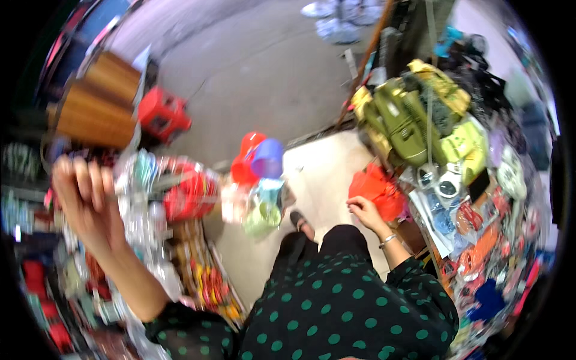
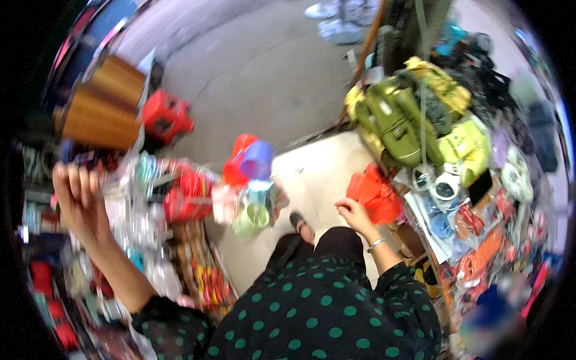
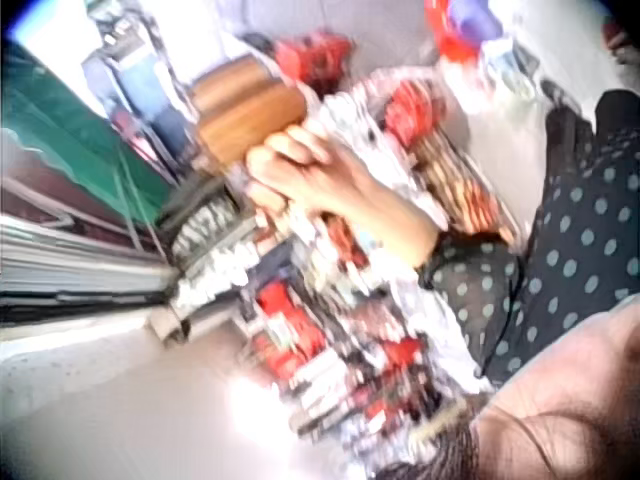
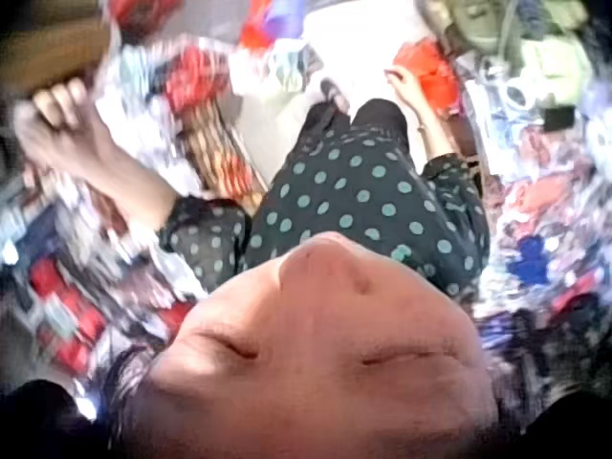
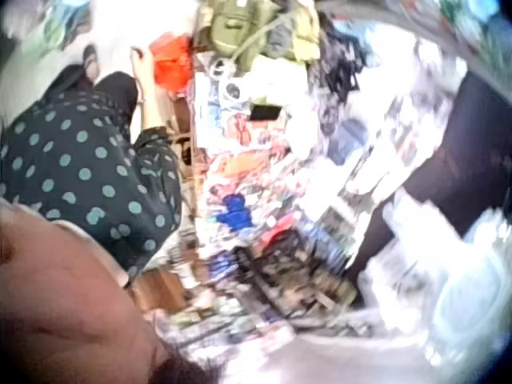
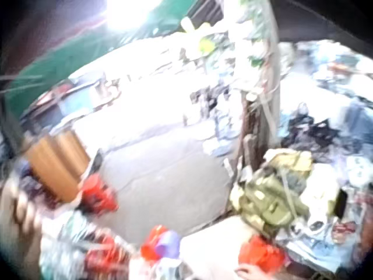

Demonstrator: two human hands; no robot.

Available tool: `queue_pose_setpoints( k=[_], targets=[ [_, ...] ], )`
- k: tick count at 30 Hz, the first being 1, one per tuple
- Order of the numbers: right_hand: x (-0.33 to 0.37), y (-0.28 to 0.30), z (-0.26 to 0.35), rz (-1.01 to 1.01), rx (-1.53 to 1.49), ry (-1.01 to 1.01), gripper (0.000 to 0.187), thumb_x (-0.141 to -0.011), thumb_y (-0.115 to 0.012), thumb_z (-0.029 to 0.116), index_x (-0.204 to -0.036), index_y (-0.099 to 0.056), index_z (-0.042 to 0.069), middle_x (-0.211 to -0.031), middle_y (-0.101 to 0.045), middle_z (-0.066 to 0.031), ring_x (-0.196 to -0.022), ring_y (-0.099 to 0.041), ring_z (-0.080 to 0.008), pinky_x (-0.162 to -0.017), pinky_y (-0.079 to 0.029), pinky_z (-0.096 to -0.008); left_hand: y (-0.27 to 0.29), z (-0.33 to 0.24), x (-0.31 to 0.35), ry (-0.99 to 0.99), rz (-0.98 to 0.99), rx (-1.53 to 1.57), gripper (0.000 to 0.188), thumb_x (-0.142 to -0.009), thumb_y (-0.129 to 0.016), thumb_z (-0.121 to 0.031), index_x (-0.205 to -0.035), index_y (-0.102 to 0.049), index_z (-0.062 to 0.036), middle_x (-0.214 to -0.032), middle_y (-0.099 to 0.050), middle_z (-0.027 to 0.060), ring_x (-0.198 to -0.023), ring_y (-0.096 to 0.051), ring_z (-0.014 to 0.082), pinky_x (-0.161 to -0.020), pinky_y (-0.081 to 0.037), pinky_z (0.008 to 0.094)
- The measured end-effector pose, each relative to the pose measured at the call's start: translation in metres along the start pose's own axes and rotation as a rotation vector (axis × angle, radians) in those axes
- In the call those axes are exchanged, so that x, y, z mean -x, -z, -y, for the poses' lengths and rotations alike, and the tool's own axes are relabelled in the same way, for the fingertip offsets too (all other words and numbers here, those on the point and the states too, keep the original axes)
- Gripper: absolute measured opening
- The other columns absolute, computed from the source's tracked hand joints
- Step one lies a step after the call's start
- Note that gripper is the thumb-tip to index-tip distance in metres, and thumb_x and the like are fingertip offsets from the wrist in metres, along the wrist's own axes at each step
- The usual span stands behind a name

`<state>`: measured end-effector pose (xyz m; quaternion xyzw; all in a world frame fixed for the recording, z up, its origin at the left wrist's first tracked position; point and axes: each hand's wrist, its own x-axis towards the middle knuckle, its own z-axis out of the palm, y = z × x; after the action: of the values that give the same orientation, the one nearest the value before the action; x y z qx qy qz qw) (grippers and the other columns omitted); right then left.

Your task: The person assembles a set of plastic cups by threading a white string through them. They handle red and blue cups, pulling the string through each one to create a hanging display. The person then uses a wooden stick to hang the assembled cups and briefly handles a packaged toilet seat.

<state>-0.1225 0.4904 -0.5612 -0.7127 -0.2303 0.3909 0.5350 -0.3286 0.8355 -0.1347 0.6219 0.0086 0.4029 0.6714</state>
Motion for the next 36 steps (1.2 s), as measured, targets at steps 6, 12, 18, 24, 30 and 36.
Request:
queue_pose_setpoints(
  k=[6,12,18,24,30,36],
  targets=[
    [-0.1,0.016,0.115,-0.189,-0.177,0.185,0.023,-0.084,-0.052,0.007,-0.105,-0.055,-0.001,-0.094,-0.059,-0.0061,-0.084,-0.055,-0.011,-0.076,-0.045,-0.0246,0.027,0.06,-0.043,-0.121,-0.101,0.008,0.021,-0.092,-0.045,-0.027,-0.085,-0.04,-0.0075,-0.058,-0.033,-0.0001,-0.044,-0.029,0.0068,-0.039,-0.027,0.0198],
    [-0.234,0.109,0.216,-0.486,-0.188,0.441,0.024,-0.082,-0.054,0.005,-0.106,-0.053,0.001,-0.091,-0.055,-0.0025,-0.081,-0.052,-0.0097,-0.074,-0.045,-0.0239,0.049,0.128,-0.098,-0.044,-0.148,0.003,0.021,-0.09,-0.049,-0.027,-0.085,-0.038,-0.0097,-0.057,-0.033,-0.002,-0.045,-0.029,0.0048,-0.041,-0.023,0.0186],
    [-0.423,0.226,0.245,-0.867,-0.102,0.395,0.045,-0.083,-0.058,0.017,-0.121,-0.041,0.002,-0.11,-0.051,-0.0124,-0.097,-0.051,-0.0175,-0.083,-0.042,-0.028,0.089,0.174,-0.147,-0.109,-0.227,-0.017,0.015,-0.093,-0.044,-0.02,-0.088,-0.038,-0.0082,-0.06,-0.032,-0.0012,-0.043,-0.026,0.0038,-0.039,-0.023,0.017],
    [-0.543,0.356,0.214,-1.278,-0.075,0.331,0.059,-0.078,-0.064,0.028,-0.12,-0.038,-0.004,-0.113,-0.052,-0.0156,-0.105,-0.049,-0.0232,-0.09,-0.037,-0.0325,0.072,0.195,-0.219,-0.127,-0.446,-0.12,0.013,-0.093,-0.043,-0.018,-0.085,-0.04,-0.009,-0.059,-0.033,-0.0011,-0.044,-0.027,0.0053,-0.04,-0.024,0.0188],
    [-0.553,0.348,0.228,-1.159,-0.177,0.259,0.036,-0.086,-0.053,0.033,-0.101,-0.045,0.0,-0.079,-0.054,-0.0076,-0.072,-0.053,-0.0179,-0.065,-0.043,-0.0311,0.07,0.221,-0.28,-0.119,-0.456,-0.153,0.012,-0.092,-0.044,-0.017,-0.082,-0.042,-0.0095,-0.058,-0.034,-0.0013,-0.047,-0.03,0.007,-0.044,-0.027,0.0213],
    [-0.543,0.266,0.238,-1.078,-0.094,0.455,0.03,-0.088,-0.051,0.033,-0.077,-0.052,0.005,-0.066,-0.052,0.0002,-0.06,-0.048,-0.0109,-0.055,-0.04,-0.0279,0.099,0.233,-0.326,-0.116,-0.296,-0.066,0.013,-0.091,-0.044,-0.015,-0.079,-0.044,-0.01,-0.058,-0.034,-0.0015,-0.05,-0.032,0.0087,-0.048,-0.03,0.0238]
  ],
)
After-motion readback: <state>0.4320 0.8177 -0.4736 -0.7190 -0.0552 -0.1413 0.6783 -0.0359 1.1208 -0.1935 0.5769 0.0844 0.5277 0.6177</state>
